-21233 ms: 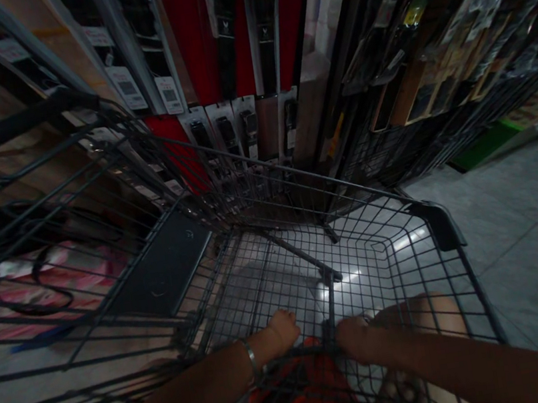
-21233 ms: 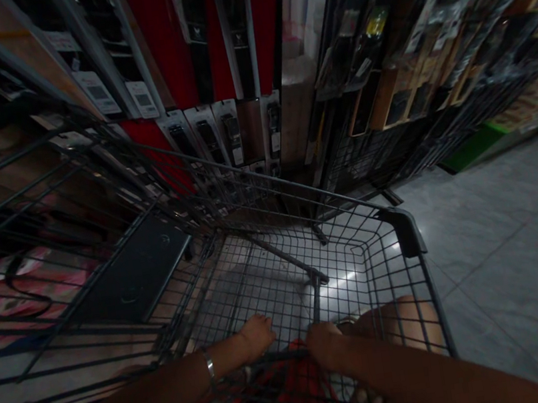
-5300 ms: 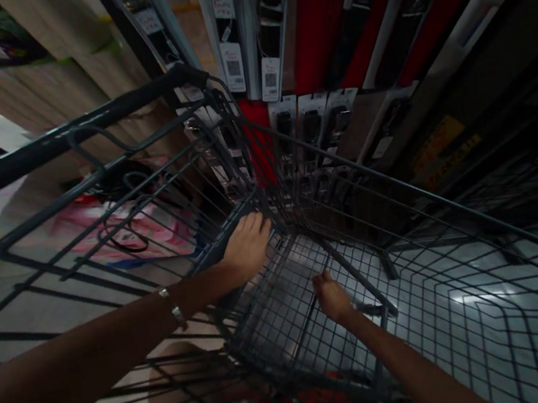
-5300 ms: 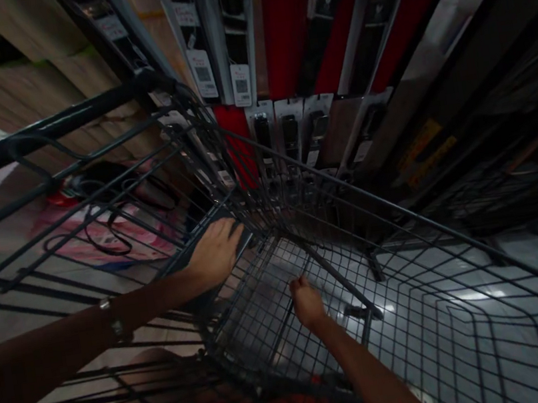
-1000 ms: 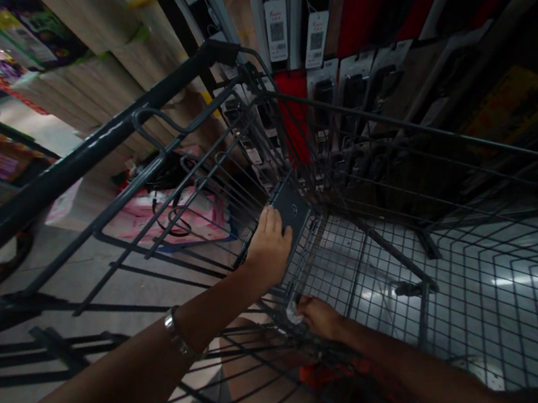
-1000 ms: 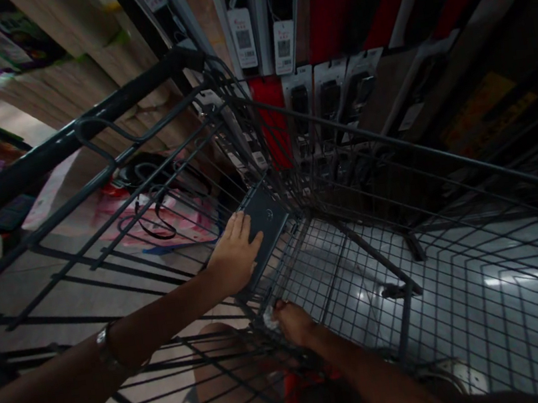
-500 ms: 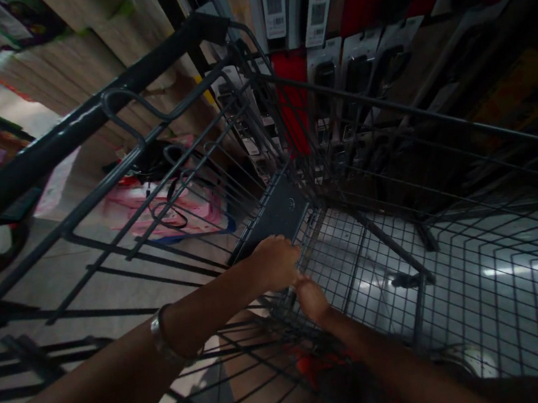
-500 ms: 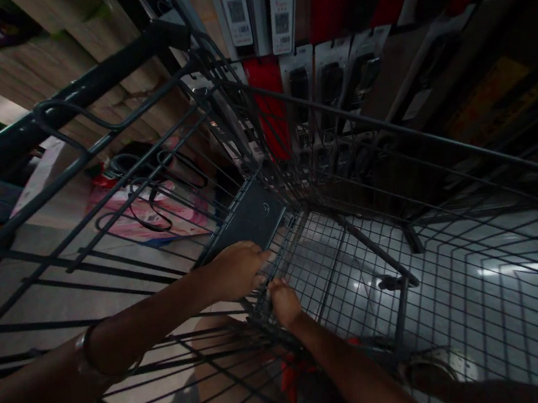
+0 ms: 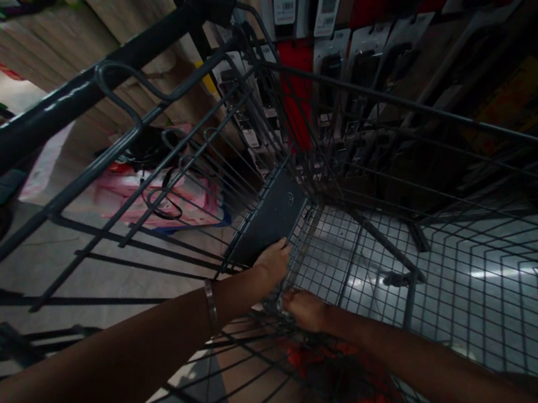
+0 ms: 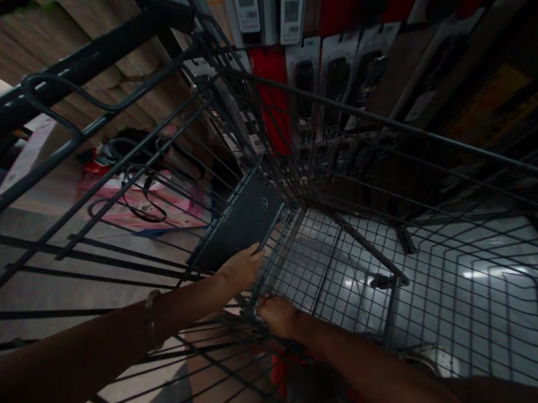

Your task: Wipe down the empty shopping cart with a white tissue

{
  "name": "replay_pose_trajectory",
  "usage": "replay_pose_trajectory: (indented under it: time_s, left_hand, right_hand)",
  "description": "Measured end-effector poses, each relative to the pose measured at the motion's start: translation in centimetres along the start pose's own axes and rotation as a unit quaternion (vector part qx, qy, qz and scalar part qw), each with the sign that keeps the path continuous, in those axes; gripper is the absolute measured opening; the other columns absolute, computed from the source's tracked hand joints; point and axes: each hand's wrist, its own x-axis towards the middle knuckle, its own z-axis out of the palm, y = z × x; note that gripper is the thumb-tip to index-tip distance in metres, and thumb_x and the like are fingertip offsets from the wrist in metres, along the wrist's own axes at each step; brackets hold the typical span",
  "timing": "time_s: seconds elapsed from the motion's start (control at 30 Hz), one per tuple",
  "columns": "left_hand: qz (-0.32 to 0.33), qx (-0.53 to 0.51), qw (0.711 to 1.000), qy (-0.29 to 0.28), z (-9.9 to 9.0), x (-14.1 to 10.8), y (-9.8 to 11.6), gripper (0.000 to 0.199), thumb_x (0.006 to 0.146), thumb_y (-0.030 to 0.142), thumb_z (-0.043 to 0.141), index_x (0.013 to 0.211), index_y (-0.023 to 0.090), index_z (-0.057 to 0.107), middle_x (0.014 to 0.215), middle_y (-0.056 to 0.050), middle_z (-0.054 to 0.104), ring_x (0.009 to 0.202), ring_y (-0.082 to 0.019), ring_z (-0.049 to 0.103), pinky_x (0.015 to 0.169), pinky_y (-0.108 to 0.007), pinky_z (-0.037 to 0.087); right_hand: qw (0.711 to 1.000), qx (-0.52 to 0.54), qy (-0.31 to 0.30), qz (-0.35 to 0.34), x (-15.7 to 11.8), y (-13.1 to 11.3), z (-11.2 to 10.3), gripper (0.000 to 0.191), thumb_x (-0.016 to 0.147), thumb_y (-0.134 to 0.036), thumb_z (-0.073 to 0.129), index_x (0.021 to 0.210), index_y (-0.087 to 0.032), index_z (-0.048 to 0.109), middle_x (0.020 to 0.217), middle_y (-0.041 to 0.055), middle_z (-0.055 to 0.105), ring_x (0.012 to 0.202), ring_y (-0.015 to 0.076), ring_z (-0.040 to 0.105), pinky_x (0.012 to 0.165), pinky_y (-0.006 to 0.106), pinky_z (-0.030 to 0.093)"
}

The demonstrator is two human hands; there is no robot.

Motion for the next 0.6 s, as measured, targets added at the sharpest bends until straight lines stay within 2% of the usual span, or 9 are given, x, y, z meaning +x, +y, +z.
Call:
replay_pose_trajectory:
  time_s: [0.1,0.17,0.3,0.43,0.53,0.6]
  left_hand:
    - [0.017,-0.001,1.000,0.001,0.4,0.7,-0.5,0.037,0.065,0.008,0.057,0.089,0.033,0.071,0.105,0.000,0.068,0.121,-0.022,0.044,0.108,-0.038,0.023]
    - [0.024,0.006,1.000,-0.006,0.4,0.9,-0.6,0.036,0.064,0.007,0.056,0.085,0.032,0.072,0.100,-0.001,0.069,0.116,-0.023,0.048,0.107,-0.038,0.023]
    - [0.033,-0.039,0.999,0.006,0.1,0.9,-0.3,0.038,0.063,0.005,0.054,0.079,0.033,0.072,0.098,0.001,0.070,0.114,-0.022,0.049,0.105,-0.039,0.026]
    - [0.061,-0.039,0.997,0.004,-0.3,0.7,-0.2,0.038,0.062,0.003,0.053,0.076,0.033,0.071,0.097,0.001,0.070,0.113,-0.023,0.050,0.103,-0.042,0.027]
    - [0.090,-0.008,0.996,-0.003,-0.5,0.6,-0.1,0.032,0.066,0.004,0.053,0.071,0.030,0.071,0.094,-0.001,0.071,0.109,-0.023,0.053,0.103,-0.042,0.026]
    - [0.087,-0.020,0.996,-0.001,-0.5,0.6,0.1,0.030,0.067,0.004,0.053,0.067,0.029,0.070,0.090,-0.001,0.071,0.104,-0.023,0.055,0.101,-0.040,0.028]
  right_hand:
    - [0.998,-0.051,0.019,0.002,1.2,-0.2,-1.9,0.032,0.072,0.000,0.049,0.098,-0.009,0.065,0.106,0.0153,0.064,0.102,0.0230,0.058,0.089,0.030,0.043]
    - [0.998,-0.058,0.036,0.010,1.7,-0.3,-2.4,0.032,0.075,0.000,0.046,0.098,-0.011,0.065,0.107,0.0137,0.064,0.105,0.0217,0.056,0.091,0.029,0.042]
    - [0.998,-0.053,0.028,0.034,1.3,-0.2,-0.7,0.030,0.081,-0.002,0.043,0.096,-0.013,0.066,0.104,0.0117,0.063,0.103,0.0203,0.055,0.088,0.028,0.043]
    - [0.999,-0.039,0.005,0.009,-0.1,-0.2,1.3,0.029,0.081,-0.003,0.043,0.093,-0.014,0.067,0.103,0.0105,0.064,0.100,0.0197,0.056,0.086,0.027,0.044]
    - [0.998,-0.039,-0.043,-0.015,-0.6,-0.4,1.1,0.025,0.076,-0.003,0.049,0.087,-0.014,0.069,0.099,0.0111,0.066,0.094,0.0201,0.059,0.086,0.028,0.044]
    - [0.996,-0.047,-0.074,-0.013,-0.3,-0.6,0.5,0.022,0.072,-0.004,0.053,0.086,-0.011,0.069,0.096,0.0138,0.067,0.092,0.0225,0.060,0.084,0.029,0.044]
